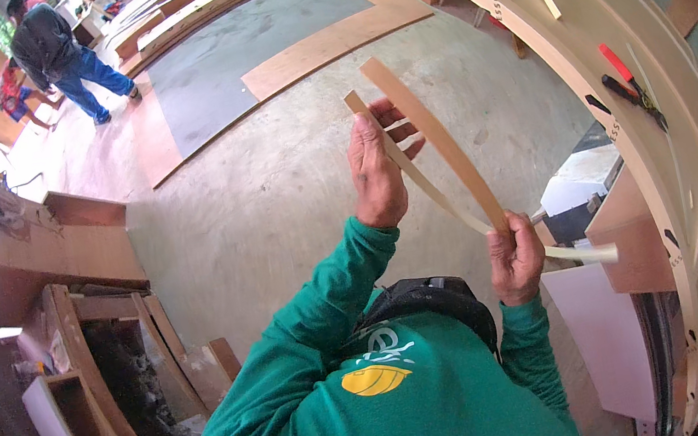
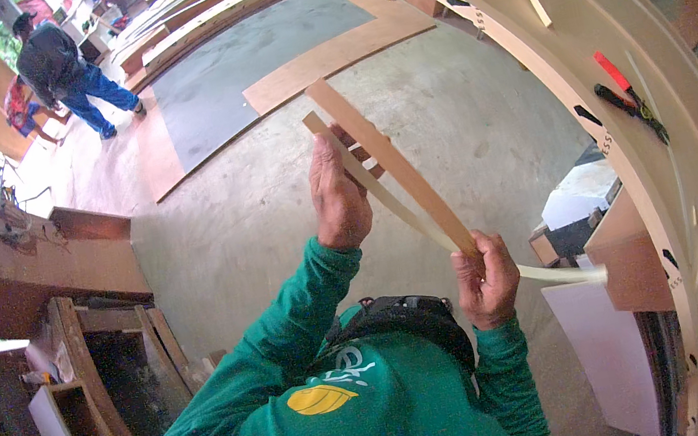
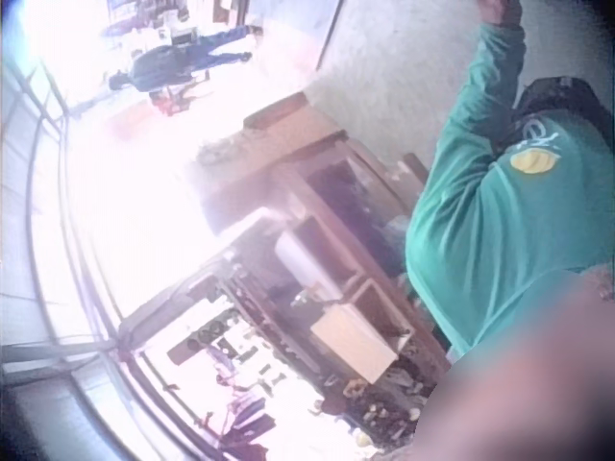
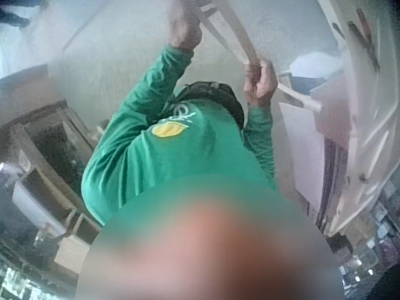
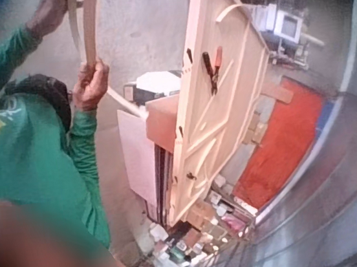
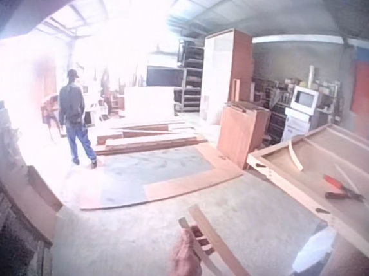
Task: The person sits on the floor and uses a utility knife to trim thin wooden strips, then fits them into grooves on a large curved wooden panel. They repeatedly test the fit of the strips and adjust them by hand.
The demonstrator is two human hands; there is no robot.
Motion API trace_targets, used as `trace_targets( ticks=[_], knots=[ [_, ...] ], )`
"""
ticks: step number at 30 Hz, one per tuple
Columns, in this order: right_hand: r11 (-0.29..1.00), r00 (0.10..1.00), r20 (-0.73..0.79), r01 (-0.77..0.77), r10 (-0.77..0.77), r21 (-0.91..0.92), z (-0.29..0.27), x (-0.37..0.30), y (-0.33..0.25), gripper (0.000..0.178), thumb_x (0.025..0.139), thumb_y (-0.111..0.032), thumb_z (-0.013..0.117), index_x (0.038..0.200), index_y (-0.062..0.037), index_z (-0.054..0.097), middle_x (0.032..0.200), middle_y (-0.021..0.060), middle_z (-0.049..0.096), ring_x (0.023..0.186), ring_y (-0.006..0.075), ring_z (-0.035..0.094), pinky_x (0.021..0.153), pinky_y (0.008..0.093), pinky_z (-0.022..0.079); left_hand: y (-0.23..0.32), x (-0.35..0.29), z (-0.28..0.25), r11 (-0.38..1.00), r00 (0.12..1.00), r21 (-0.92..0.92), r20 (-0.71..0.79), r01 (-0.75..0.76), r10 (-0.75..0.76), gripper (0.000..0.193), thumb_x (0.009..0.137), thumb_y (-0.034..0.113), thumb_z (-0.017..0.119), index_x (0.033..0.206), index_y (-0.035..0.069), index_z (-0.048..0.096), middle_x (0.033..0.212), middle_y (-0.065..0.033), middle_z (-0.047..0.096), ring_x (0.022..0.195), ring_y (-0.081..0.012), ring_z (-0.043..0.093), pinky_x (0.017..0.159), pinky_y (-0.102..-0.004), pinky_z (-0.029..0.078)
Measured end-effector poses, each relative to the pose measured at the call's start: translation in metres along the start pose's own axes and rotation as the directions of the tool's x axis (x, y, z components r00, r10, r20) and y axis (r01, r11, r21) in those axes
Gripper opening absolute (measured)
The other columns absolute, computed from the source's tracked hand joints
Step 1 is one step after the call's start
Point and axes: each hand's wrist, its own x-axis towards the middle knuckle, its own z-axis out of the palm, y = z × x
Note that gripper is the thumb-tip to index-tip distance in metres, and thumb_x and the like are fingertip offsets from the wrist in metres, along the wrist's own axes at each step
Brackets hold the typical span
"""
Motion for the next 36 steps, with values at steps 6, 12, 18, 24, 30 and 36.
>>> trace_targets(
  ticks=[6,12,18,24,30,36],
  knots=[
    [0.932,0.909,0.239,-0.36,0.342,0.035,0.005,-0.001,-0.006,0.028,0.101,-0.023,0.076,0.115,0.0009,0.075,0.085,0.0145,0.071,0.077,0.0278,0.069,0.068,0.0396,0.053,0.009,-0.006,-0.008,0.981,0.998,-0.192,0.056,0.012,-0.001,0.059,0.115,0.055,0.034,0.139,0.002,0.049,0.121,-0.0171,0.067,0.097,-0.0297,0.072,0.092,-0.0492,0.062],
    [0.977,0.976,0.187,-0.069,0.108,-0.202,-0.002,0.002,-0.011,0.032,0.099,-0.007,0.072,0.13,-0.0086,0.077,0.084,0.0142,0.069,0.076,0.0258,0.068,0.069,0.0386,0.054,0.01,-0.007,-0.016,0.977,0.994,-0.194,-0.042,0.09,-0.1,0.058,0.115,0.055,0.039,0.138,0.003,0.049,0.105,-0.0108,0.064,0.081,-0.0225,0.068,0.09,-0.0529,0.063],
    [0.977,0.977,0.212,0.009,0.037,-0.214,-0.003,0.001,-0.023,0.044,0.098,-0.004,0.071,0.141,-0.0134,0.073,0.087,0.011,0.056,0.078,0.0245,0.06,0.071,0.0368,0.052,0.008,-0.006,-0.012,0.964,0.988,-0.253,-0.107,0.078,-0.108,0.052,0.114,0.054,0.041,0.13,0.006,0.052,0.096,-0.0044,0.058,0.081,-0.0182,0.063,0.088,-0.0504,0.063],
    [0.984,0.966,0.242,-0.048,0.09,-0.174,0.011,-0.008,-0.021,0.044,0.099,-0.008,0.072,0.143,-0.0138,0.072,0.086,0.0111,0.057,0.077,0.0256,0.059,0.07,0.0385,0.052,0.004,-0.001,-0.017,0.946,0.974,-0.291,-0.125,0.143,-0.186,0.045,0.115,0.053,0.035,0.123,0.014,0.055,0.089,0.0029,0.046,0.076,-0.0129,0.046,0.07,-0.0362,0.05],
    [0.985,0.963,0.234,-0.104,0.135,-0.138,0.011,-0.011,-0.011,0.03,0.104,-0.016,0.066,0.13,-0.0023,0.074,0.088,0.016,0.067,0.081,0.0305,0.069,0.072,0.0404,0.054,0.004,-0.002,-0.019,0.943,0.973,-0.286,-0.104,0.168,-0.205,0.043,0.114,0.055,0.037,0.118,0.016,0.055,0.092,0.0024,0.046,0.078,-0.0139,0.047,0.07,-0.0356,0.048],
    [0.898,0.831,0.369,-0.439,0.417,-0.026,0.011,-0.013,-0.013,0.036,0.11,-0.024,0.058,0.129,0.0041,0.071,0.082,0.0101,0.069,0.075,0.0167,0.066,0.068,0.0336,0.054,0.003,-0.008,-0.018,0.969,0.983,-0.19,-0.06,0.158,-0.173,0.048,0.114,0.059,0.036,0.116,0.014,0.054,0.103,-0.0025,0.054,0.085,-0.017,0.056,0.079,-0.0447,0.06]
  ],
)
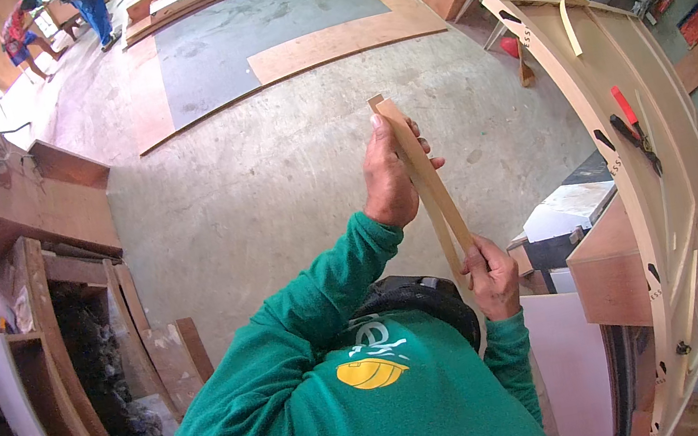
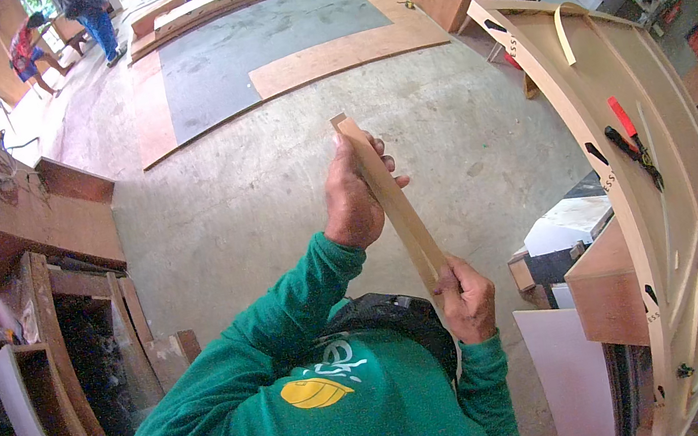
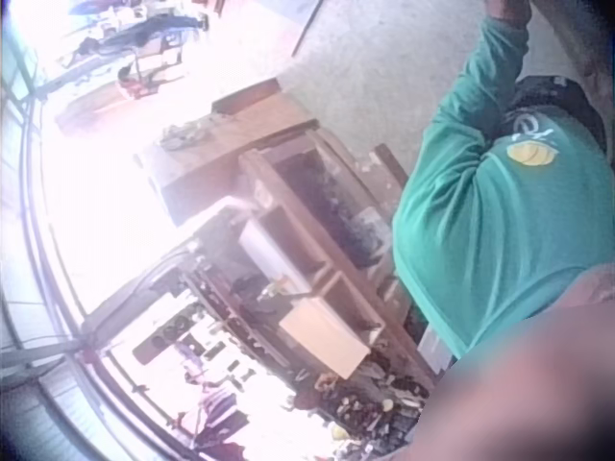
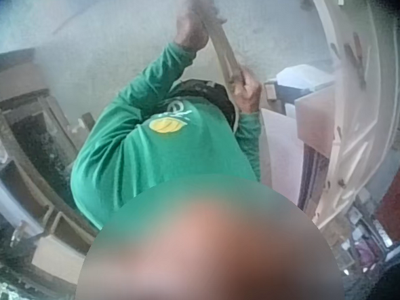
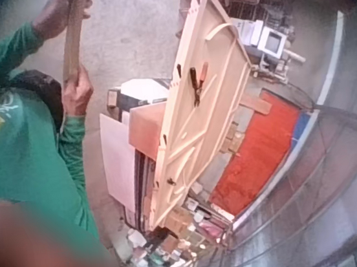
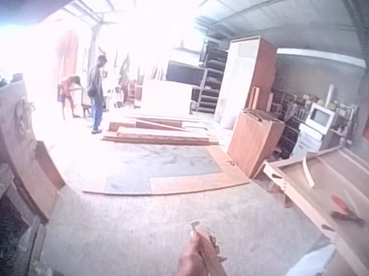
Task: The person sits on the floor and uses a utility knife to trim thin wooden strips, then fits them into grooves on a large curved wooden panel. They repeatedly test the fit of the strips and adjust them by hand.
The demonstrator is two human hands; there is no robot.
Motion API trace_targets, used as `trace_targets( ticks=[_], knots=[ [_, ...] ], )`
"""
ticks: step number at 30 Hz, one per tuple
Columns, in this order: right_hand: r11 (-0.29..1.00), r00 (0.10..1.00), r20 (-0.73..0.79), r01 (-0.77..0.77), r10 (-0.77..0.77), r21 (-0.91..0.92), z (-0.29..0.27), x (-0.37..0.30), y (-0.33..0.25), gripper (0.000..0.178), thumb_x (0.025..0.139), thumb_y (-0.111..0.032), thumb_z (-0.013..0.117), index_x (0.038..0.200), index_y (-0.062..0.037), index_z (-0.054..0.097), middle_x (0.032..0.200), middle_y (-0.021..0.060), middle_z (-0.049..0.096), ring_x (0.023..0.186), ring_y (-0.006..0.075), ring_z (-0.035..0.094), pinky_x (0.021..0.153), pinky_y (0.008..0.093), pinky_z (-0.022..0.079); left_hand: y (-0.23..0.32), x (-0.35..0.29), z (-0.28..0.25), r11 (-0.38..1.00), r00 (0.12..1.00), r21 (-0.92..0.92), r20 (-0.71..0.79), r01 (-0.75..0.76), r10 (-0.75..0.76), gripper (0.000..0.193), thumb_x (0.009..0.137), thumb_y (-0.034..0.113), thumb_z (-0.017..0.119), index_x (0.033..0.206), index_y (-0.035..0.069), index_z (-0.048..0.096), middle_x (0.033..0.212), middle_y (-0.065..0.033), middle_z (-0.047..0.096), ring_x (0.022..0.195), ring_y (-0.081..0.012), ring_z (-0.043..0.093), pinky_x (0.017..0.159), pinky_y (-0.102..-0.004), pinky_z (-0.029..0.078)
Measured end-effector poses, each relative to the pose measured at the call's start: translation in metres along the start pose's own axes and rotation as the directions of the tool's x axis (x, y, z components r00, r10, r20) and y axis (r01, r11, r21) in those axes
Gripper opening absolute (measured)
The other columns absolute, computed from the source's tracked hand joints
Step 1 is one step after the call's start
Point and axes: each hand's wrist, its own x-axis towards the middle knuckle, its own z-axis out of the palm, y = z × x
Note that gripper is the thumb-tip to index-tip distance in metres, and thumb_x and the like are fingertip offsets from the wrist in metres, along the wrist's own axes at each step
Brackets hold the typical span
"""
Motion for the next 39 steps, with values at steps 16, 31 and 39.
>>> trace_targets(
  ticks=[16,31,39],
  knots=[
    [0.816,0.889,-0.026,0.409,-0.458,-0.408,0.021,0.011,0.004,0.048,0.105,-0.034,0.069,0.141,-0.0025,0.068,0.095,0.0203,0.067,0.083,0.0378,0.066,0.076,0.0472,0.054,-0.004,-0.009,0.012,0.993,0.992,0.01,0.049,-0.117,0.116,0.057,0.11,0.07,0.036,0.118,0.017,0.054,0.096,0.0027,0.044,0.077,-0.0098,0.047,0.064,-0.033,0.057],
    [0.876,0.862,-0.182,0.439,-0.473,-0.199,0.037,0.023,-0.003,0.054,0.105,-0.034,0.071,0.145,0.0012,0.062,0.102,0.0237,0.071,0.087,0.0386,0.072,0.076,0.0483,0.057,-0.005,-0.014,0.024,0.992,0.981,-0.123,0.194,0.014,0.01,0.044,0.113,0.063,0.038,0.111,0.021,0.054,0.095,0.0071,0.043,0.081,-0.0079,0.042,0.065,-0.027,0.038],
    [0.946,0.941,-0.177,0.253,-0.289,-0.2,0.021,0.022,-0.02,0.046,0.1,-0.035,0.077,0.133,-0.0029,0.072,0.096,0.0209,0.074,0.086,0.0373,0.075,0.073,0.0473,0.057,0.0,-0.013,0.022,0.995,0.968,0.086,0.248,-0.054,0.031,0.051,0.112,0.067,0.038,0.12,0.019,0.054,0.099,0.0057,0.041,0.085,-0.0087,0.041,0.071,-0.0283,0.043]
  ],
)
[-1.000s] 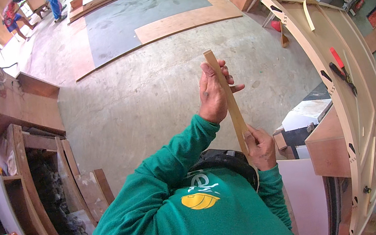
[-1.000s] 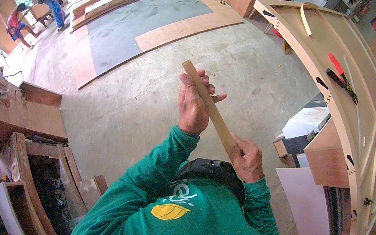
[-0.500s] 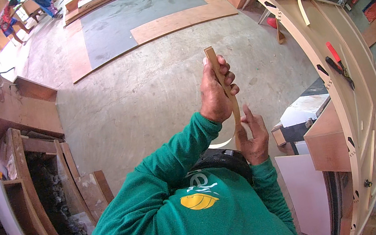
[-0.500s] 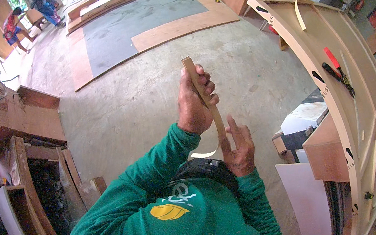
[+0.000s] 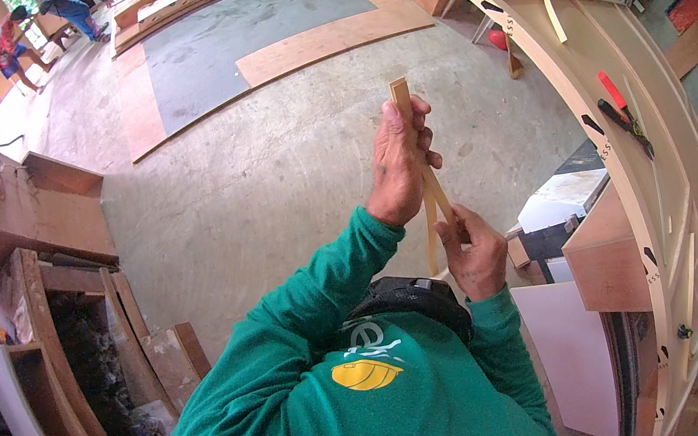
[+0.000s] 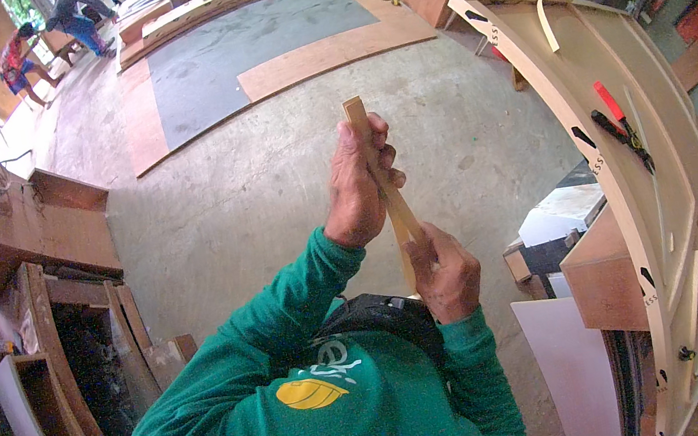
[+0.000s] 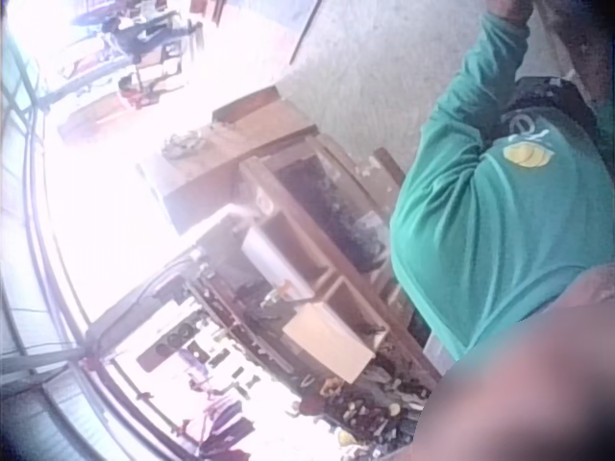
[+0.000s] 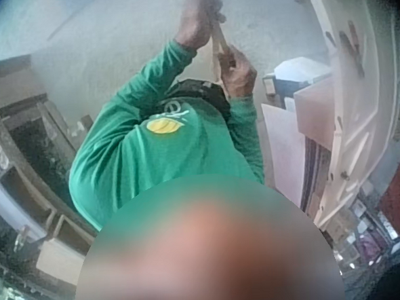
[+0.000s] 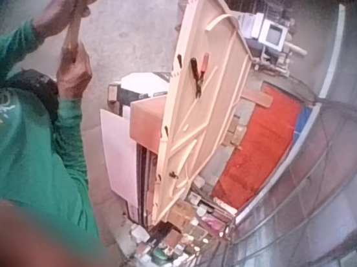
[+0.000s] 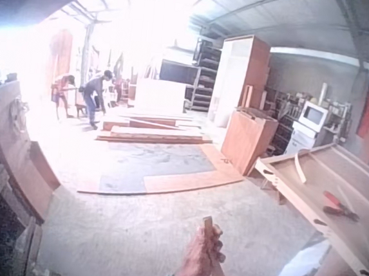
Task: The person sits on the floor and uses a utility knife to trim thin wooden strips, then fits them into grooves on a large curved wooden panel. They repeatedly test the fit of the strips and adjust them by hand.
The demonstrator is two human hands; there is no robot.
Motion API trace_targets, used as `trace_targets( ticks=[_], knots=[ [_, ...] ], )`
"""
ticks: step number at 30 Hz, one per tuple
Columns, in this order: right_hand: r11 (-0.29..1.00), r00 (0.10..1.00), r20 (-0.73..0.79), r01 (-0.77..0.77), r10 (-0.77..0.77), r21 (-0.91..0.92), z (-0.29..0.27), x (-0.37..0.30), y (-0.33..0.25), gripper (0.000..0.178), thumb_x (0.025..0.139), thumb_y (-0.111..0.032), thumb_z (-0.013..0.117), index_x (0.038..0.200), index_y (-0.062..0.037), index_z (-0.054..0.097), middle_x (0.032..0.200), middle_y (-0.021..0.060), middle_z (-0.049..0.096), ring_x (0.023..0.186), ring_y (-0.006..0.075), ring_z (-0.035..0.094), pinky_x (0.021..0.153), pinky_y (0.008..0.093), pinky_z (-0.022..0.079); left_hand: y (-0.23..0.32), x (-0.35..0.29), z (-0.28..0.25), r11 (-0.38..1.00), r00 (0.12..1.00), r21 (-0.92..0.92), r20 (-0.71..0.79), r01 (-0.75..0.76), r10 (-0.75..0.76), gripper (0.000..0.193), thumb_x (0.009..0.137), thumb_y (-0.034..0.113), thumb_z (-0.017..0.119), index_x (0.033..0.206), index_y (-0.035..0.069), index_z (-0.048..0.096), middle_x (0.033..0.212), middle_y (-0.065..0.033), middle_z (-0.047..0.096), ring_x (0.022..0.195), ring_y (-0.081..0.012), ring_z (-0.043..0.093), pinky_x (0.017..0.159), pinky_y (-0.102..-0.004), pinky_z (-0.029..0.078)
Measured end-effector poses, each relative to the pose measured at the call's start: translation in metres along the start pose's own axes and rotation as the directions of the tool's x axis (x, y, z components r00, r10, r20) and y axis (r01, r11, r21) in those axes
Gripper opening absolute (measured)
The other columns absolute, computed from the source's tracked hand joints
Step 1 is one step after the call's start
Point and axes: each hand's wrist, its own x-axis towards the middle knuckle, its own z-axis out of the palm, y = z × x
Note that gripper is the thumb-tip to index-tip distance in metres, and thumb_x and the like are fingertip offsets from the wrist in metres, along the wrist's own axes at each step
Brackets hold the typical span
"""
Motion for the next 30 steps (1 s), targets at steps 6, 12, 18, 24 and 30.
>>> trace_targets(
  ticks=[6,12,18,24,30],
  knots=[
    [0.979,0.998,0.022,0.066,-0.063,-0.195,-0.028,0.003,-0.02,0.045,0.096,-0.033,0.081,0.128,-0.0028,0.073,0.09,0.0189,0.072,0.08,0.0374,0.071,0.07,0.0466,0.056,0.0,0.003,0.001,0.999,0.996,-0.004,-0.074,-0.051,0.051,0.058,0.108,0.073,0.037,0.118,0.018,0.054,0.1,0.0057,0.042,0.083,-0.0082,0.041,0.069,-0.028,0.044],
    [0.95,0.954,-0.094,0.267,-0.284,-0.16,0.005,0.009,-0.003,0.049,0.096,-0.034,0.081,0.135,-0.0051,0.072,0.102,0.0173,0.072,0.087,0.0365,0.067,0.072,0.0464,0.055,0.001,0.01,0.008,0.996,0.99,-0.058,-0.129,-0.061,0.053,0.057,0.107,0.073,0.04,0.111,0.018,0.053,0.094,0.0049,0.043,0.076,-0.0079,0.043,0.061,-0.0246,0.041],
    [0.989,0.978,-0.15,0.139,-0.145,-0.047,0.021,0.006,0.015,0.05,0.103,-0.036,0.074,0.142,-0.0056,0.068,0.098,0.0174,0.068,0.09,0.0349,0.063,0.079,0.0467,0.054,0.0,0.014,0.011,0.992,0.981,-0.125,-0.193,-0.03,0.005,0.055,0.106,0.074,0.042,0.103,0.019,0.05,0.087,0.0047,0.043,0.068,-0.0076,0.041,0.056,-0.0243,0.038],
    [0.994,0.995,-0.035,0.092,-0.09,0.05,0.02,0.008,0.028,0.049,0.109,-0.036,0.065,0.146,-0.0048,0.066,0.093,0.0169,0.064,0.082,0.0324,0.064,0.076,0.044,0.053,-0.006,0.017,0.005,0.98,0.981,-0.195,-0.18,0.034,-0.069,0.053,0.106,0.074,0.044,0.099,0.022,0.049,0.078,0.0084,0.039,0.06,-0.005,0.034,0.051,-0.0232,0.032],
    [0.982,0.985,0.025,0.174,-0.173,-0.067,0.018,0.008,0.031,0.052,0.108,-0.036,0.065,0.147,-0.0015,0.063,0.094,0.0196,0.067,0.084,0.0376,0.067,0.075,0.0469,0.054,-0.012,0.018,0.0,0.985,0.982,-0.174,-0.188,-0.02,-0.014,0.053,0.106,0.074,0.043,0.098,0.022,0.049,0.078,0.0096,0.038,0.059,-0.0038,0.032,0.05,-0.0235,0.03]
  ],
)
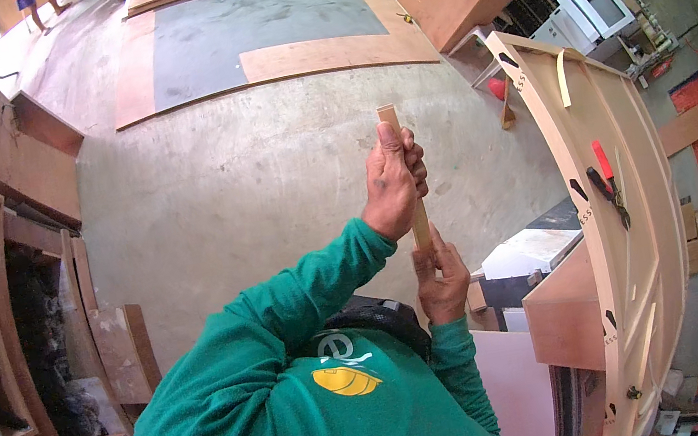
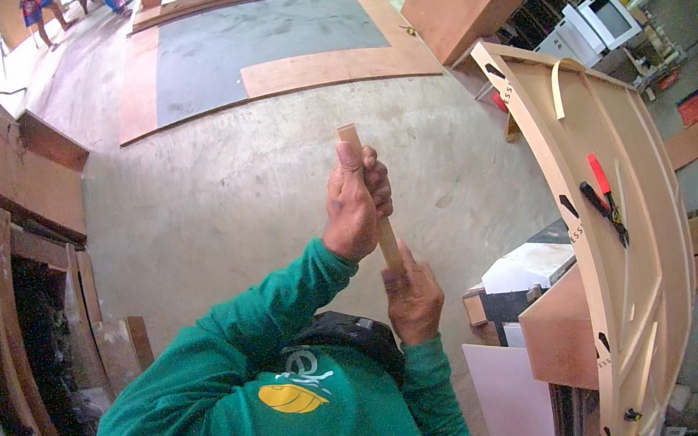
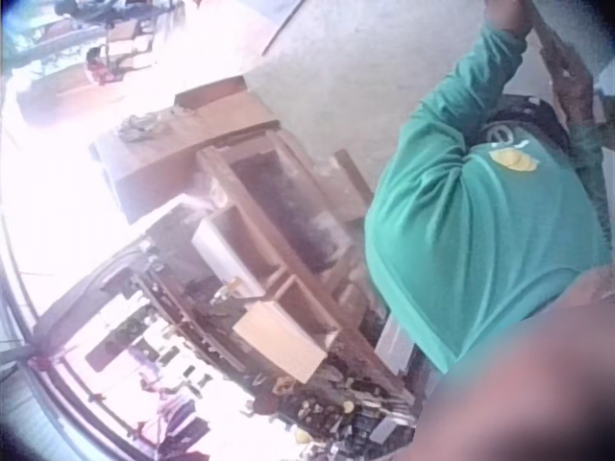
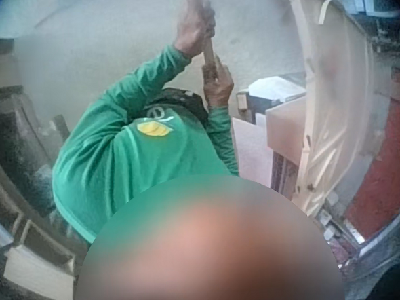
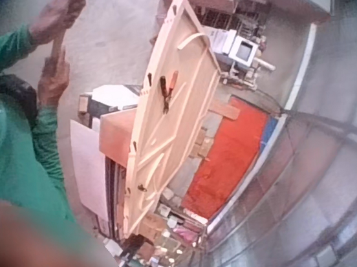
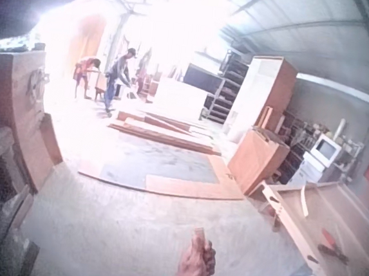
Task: The person sits on the floor and uses a utility knife to trim thin wooden strips, then fits them into grooves on a large curved wooden panel. They repeatedly test the fit of the strips and adjust them by hand.
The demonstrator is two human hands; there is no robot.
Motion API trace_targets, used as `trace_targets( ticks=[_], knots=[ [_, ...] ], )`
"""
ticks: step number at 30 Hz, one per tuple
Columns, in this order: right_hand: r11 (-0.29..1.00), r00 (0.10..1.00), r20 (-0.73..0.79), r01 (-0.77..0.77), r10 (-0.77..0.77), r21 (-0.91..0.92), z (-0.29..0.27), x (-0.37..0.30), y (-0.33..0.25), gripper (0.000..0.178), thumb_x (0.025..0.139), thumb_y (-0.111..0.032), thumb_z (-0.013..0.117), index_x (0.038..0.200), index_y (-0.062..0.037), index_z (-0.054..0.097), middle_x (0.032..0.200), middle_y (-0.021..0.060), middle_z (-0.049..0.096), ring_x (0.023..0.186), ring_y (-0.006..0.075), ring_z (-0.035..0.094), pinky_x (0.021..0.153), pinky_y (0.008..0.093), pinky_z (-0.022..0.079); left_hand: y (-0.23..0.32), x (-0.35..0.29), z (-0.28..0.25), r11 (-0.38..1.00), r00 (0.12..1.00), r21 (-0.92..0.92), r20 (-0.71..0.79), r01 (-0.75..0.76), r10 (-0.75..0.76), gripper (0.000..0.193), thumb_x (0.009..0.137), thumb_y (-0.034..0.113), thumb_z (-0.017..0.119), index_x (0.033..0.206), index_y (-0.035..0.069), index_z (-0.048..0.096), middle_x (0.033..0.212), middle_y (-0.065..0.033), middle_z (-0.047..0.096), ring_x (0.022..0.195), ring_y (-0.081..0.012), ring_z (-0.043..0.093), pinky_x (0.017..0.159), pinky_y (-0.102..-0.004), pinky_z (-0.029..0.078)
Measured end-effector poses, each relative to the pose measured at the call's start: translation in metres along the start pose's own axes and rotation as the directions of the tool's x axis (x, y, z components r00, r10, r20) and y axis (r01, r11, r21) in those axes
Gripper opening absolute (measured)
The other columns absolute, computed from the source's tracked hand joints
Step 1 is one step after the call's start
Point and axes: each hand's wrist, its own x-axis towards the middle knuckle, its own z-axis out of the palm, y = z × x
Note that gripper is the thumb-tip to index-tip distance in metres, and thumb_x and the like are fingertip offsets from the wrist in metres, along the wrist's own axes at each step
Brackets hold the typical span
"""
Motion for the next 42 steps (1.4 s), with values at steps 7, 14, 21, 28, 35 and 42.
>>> trace_targets(
  ticks=[7,14,21,28,35,42],
  knots=[
    [0.965,0.998,-0.057,0.018,-0.034,-0.262,0.011,-0.004,-0.002,0.054,0.107,-0.036,0.064,0.15,-0.0031,0.059,0.097,0.0228,0.07,0.087,0.0428,0.068,0.075,0.053,0.055,-0.007,0.002,-0.006,0.997,0.989,0.02,-0.126,-0.077,0.079,0.055,0.105,0.077,0.041,0.095,0.023,0.047,0.076,0.0101,0.037,0.059,-0.0036,0.033,0.05,-0.0233,0.03],
    [0.942,0.997,0.075,0.022,0.003,-0.335,-0.007,-0.021,0.014,0.051,0.109,-0.035,0.06,0.152,-0.0078,0.06,0.095,0.0206,0.071,0.087,0.0399,0.068,0.078,0.0506,0.054,0.01,0.022,-0.027,0.993,0.957,-0.074,-0.284,-0.093,0.068,0.054,0.106,0.076,0.041,0.093,0.023,0.045,0.072,0.0093,0.034,0.056,-0.0066,0.033,0.048,-0.0255,0.029],
    [0.948,0.936,0.179,-0.315,0.305,0.033,-0.057,-0.037,0.009,0.037,0.108,-0.028,0.065,0.138,-0.0077,0.071,0.099,0.0171,0.073,0.091,0.0279,0.072,0.079,0.039,0.055,0.039,0.041,-0.048,0.978,0.969,-0.165,-0.229,-0.13,0.091,0.049,0.11,0.068,0.039,0.094,0.022,0.046,0.075,0.0082,0.034,0.06,-0.0067,0.03,0.05,-0.0235,0.027],
    [0.819,0.78,0.301,-0.574,0.548,-0.003,-0.076,-0.038,-0.006,0.031,0.109,-0.027,0.062,0.12,-0.0002,0.073,0.093,0.0142,0.078,0.08,0.0201,0.075,0.073,0.0373,0.058,0.044,0.041,-0.037,0.991,0.983,-0.08,-0.155,-0.108,0.095,0.049,0.11,0.067,0.04,0.096,0.02,0.047,0.077,0.0076,0.036,0.062,-0.0072,0.032,0.052,-0.025,0.034],
    [0.675,0.694,0.479,-0.695,0.538,0.249,-0.064,-0.072,0.005,0.031,0.113,-0.025,0.059,0.124,0.0019,0.071,0.088,0.0056,0.072,0.073,0.0111,0.064,0.069,0.0276,0.055,0.029,0.02,-0.03,0.999,0.984,0.024,-0.174,0.041,-0.036,0.052,0.108,0.071,0.04,0.099,0.02,0.048,0.075,0.0079,0.036,0.06,-0.007,0.036,0.053,-0.0255,0.036],
    [0.643,0.689,0.502,-0.705,0.522,0.299,-0.059,-0.086,0.016,0.032,0.112,-0.029,0.062,0.123,-0.0008,0.073,0.086,0.0026,0.071,0.074,0.0103,0.065,0.071,0.0279,0.055,0.026,0.015,-0.021,0.993,0.999,-0.116,-0.03,0.027,-0.031,0.044,0.113,0.062,0.041,0.101,0.02,0.052,0.077,0.0089,0.039,0.059,-0.004,0.031,0.051,-0.023,0.031]
  ],
)
